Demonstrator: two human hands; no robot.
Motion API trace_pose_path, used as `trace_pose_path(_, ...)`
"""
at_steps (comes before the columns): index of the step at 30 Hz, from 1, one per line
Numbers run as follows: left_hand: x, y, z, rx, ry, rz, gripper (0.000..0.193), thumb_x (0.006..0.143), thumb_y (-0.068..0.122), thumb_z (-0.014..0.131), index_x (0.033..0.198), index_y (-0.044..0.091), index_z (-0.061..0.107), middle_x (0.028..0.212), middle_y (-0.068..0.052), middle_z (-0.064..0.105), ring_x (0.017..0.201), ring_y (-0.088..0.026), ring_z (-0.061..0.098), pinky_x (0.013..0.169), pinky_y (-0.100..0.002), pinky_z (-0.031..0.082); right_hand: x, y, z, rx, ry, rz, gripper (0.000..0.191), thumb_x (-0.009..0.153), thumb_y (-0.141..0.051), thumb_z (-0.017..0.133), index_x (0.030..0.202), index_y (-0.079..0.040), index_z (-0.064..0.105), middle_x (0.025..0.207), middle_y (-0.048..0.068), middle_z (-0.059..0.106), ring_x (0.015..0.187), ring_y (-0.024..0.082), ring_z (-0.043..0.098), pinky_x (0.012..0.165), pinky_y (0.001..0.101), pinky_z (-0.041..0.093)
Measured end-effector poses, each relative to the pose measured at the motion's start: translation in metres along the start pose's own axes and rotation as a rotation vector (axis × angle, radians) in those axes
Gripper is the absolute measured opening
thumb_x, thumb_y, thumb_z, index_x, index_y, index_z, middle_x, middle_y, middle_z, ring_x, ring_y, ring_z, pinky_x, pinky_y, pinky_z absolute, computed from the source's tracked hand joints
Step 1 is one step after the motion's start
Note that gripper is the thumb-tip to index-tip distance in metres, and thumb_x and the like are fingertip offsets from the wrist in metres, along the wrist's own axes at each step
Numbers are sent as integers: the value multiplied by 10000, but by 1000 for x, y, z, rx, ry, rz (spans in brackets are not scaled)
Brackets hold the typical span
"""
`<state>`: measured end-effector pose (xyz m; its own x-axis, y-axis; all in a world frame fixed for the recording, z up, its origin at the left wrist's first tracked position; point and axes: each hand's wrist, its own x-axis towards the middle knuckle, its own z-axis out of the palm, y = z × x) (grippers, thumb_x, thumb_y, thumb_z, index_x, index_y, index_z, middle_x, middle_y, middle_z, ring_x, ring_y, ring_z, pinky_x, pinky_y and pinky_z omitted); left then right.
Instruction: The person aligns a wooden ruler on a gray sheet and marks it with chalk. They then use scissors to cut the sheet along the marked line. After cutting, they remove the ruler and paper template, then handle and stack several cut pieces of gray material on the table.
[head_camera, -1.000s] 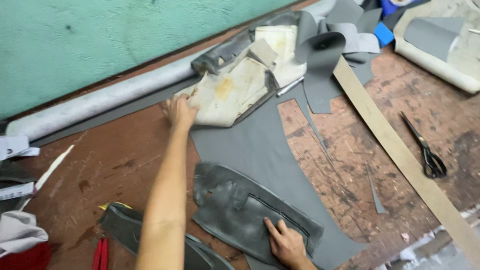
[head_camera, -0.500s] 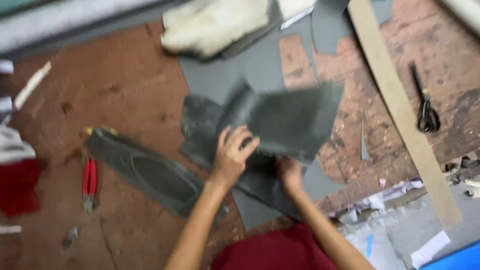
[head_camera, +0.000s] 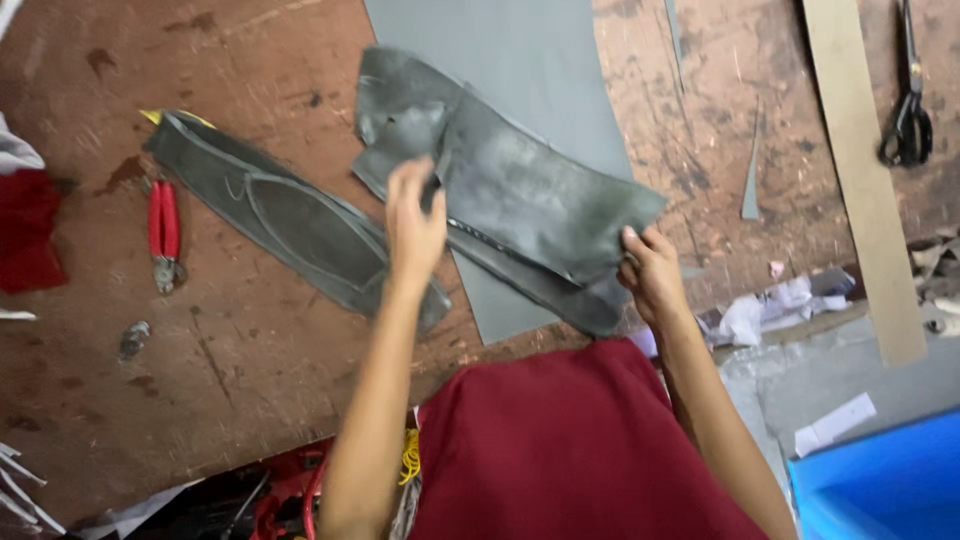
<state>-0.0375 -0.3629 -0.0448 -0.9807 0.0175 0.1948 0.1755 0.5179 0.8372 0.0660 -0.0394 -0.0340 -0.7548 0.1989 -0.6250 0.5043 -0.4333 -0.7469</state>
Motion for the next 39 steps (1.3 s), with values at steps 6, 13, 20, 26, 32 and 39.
trace_pose_path(6, 56, -15, 31, -111, -154, -354, 425, 961, 227, 750, 1254, -48, 612, 931, -129, 695, 833, -207, 638, 773, -327, 524, 0, 31, -11, -166, -33, 99, 97, 962, -108, 692, 950, -84, 599, 670, -24, 511, 471, 73, 403, 438, 262, 303)
trace_pose_path(13, 19, -21, -9, -794, -24, -586, 182, 967, 197, 693, 1024, 24, 692, 906, 21, 707, 819, -67, 627, 746, -240, 520, -16, 36, -9, -92, -55, -19, 146, 986, -154, 692, 950, -85, 570, 634, -47, 457, 475, 59, 354, 439, 258, 268)
trace_pose_path(20, -12, -54, -134, -357, 254, -500, 179, 971, 205, 739, 992, 31, 702, 813, 49, 616, 743, -61, 535, 677, -238, 447, -28, 40, 56, -768, -395, -13, 171, 937, -176, 766, 914, -14, 718, 737, 41, 593, 658, 129, 526, 569, 310, 414)
trace_pose_path(26, 25, -110, -226, 444, 290, -412, 474, 962, 276, 748, 1347, 44, 600, 1242, -224, 619, 1136, -374, 592, 933, -496, 468, -37, 56, 109, -960, -826, -80, 288, 945, -241, 670, 1174, -76, 732, 1209, 59, 746, 1124, 214, 686, 954, 381, 539)
trace_pose_path(32, 15, -106, -155, 795, 197, -188, 582, 1074, 431, 590, 1560, 132, 481, 1636, -244, 298, 1518, -475, 267, 1168, -740, 190, -30, 57, 109, -1171, -244, -319, 528, 904, -227, 715, 1418, -215, 595, 1116, 165, 747, 1023, 319, 736, 898, 404, 571)
trace_pose_path(39, 11, -95, -109, 822, -18, -153, 614, 1001, 488, 581, 1539, 209, 482, 1640, -193, 309, 1517, -465, 197, 1106, -807, 110, -24, 33, 118, -1354, -144, -448, 825, 799, -241, 793, 1532, -300, 419, 1034, 191, 715, 918, 395, 687, 795, 483, 542)
